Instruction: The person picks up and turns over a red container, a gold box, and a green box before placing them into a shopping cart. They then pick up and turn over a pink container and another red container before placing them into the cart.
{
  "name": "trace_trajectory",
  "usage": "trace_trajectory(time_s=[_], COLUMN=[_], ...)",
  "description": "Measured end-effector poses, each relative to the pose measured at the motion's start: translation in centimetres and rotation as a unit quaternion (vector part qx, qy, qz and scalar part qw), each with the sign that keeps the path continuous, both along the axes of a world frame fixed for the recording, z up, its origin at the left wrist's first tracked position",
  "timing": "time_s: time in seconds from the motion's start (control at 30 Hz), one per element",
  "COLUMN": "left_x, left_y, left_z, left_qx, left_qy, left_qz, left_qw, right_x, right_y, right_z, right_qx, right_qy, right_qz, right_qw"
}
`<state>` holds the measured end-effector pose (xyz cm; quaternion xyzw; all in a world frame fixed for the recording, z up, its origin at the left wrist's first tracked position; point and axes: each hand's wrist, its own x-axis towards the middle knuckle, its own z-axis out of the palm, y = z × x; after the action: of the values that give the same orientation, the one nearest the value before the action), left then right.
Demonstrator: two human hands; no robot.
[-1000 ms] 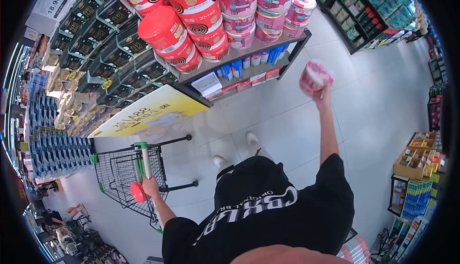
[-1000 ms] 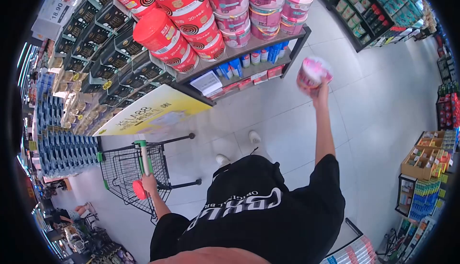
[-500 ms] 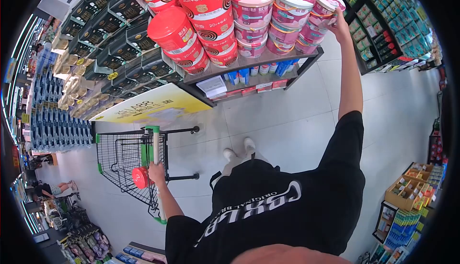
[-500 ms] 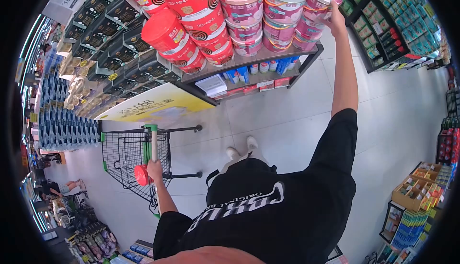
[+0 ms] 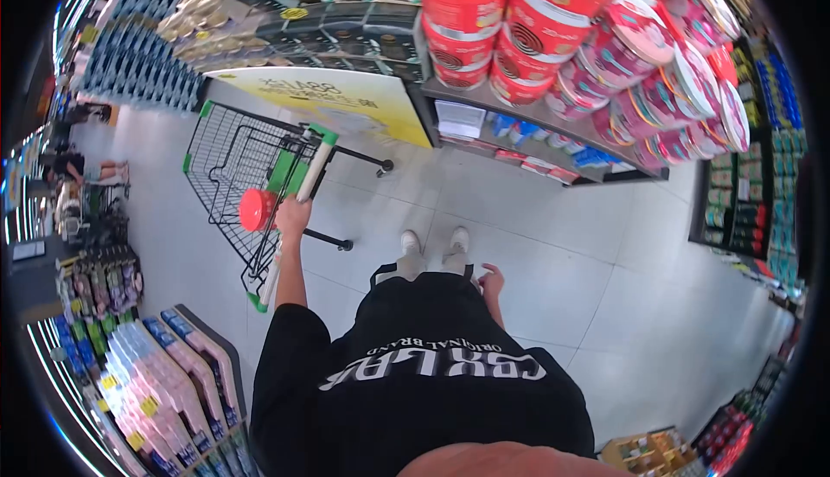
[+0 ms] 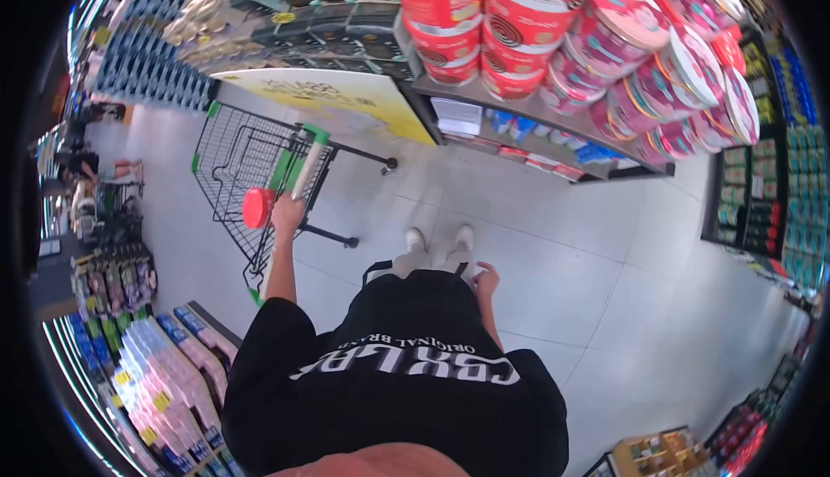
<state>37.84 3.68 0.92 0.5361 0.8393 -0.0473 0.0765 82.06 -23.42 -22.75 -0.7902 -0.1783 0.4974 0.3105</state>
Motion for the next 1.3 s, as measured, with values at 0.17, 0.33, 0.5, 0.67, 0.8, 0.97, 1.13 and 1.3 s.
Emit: trace_trajectory(time_s=[0.17, 0.33, 0.5, 0.67, 0.8, 0.97, 1.13, 1.3], left_x=[-2.2, -5.1, -13.2, -28.3, -32.9, -33.1, -35.5, -37.8], left_y=[2.0, 2.5, 1.6, 3.0, 4.3, 4.6, 3.5, 2.2], left_z=[0.1, 0.9, 1.0, -4.8, -9.4, -7.9, -2.9, 7.2], left_qx=[-0.03, 0.095, 0.321, 0.181, 0.047, 0.082, 0.118, 0.185], left_qy=[-0.095, -0.279, -0.195, -0.167, -0.259, -0.234, -0.237, -0.495], left_qz=[-0.022, -0.052, -0.104, 0.211, 0.267, 0.242, 0.125, -0.011], left_qw=[0.995, 0.954, 0.921, 0.946, 0.927, 0.938, 0.956, 0.849], right_x=[6.4, 10.1, 1.9, -14.3, -23.0, -29.0, -35.5, -45.0], right_y=[6.9, 14.7, 17.9, 18.1, 20.1, 24.8, 31.0, 35.6], right_z=[3.4, 6.2, 5.4, 5.9, 10.5, 16.5, 22.0, 28.4], right_qx=[0.065, 0.146, 0.158, 0.041, 0.075, 0.152, 0.254, 0.225], right_qy=[0.139, 0.085, 0.091, 0.127, 0.134, 0.131, 0.129, 0.29], right_qz=[-0.126, -0.141, -0.12, -0.027, 0.071, 0.212, 0.331, 0.383], right_qw=[0.98, 0.975, 0.976, 0.991, 0.986, 0.956, 0.9, 0.848])
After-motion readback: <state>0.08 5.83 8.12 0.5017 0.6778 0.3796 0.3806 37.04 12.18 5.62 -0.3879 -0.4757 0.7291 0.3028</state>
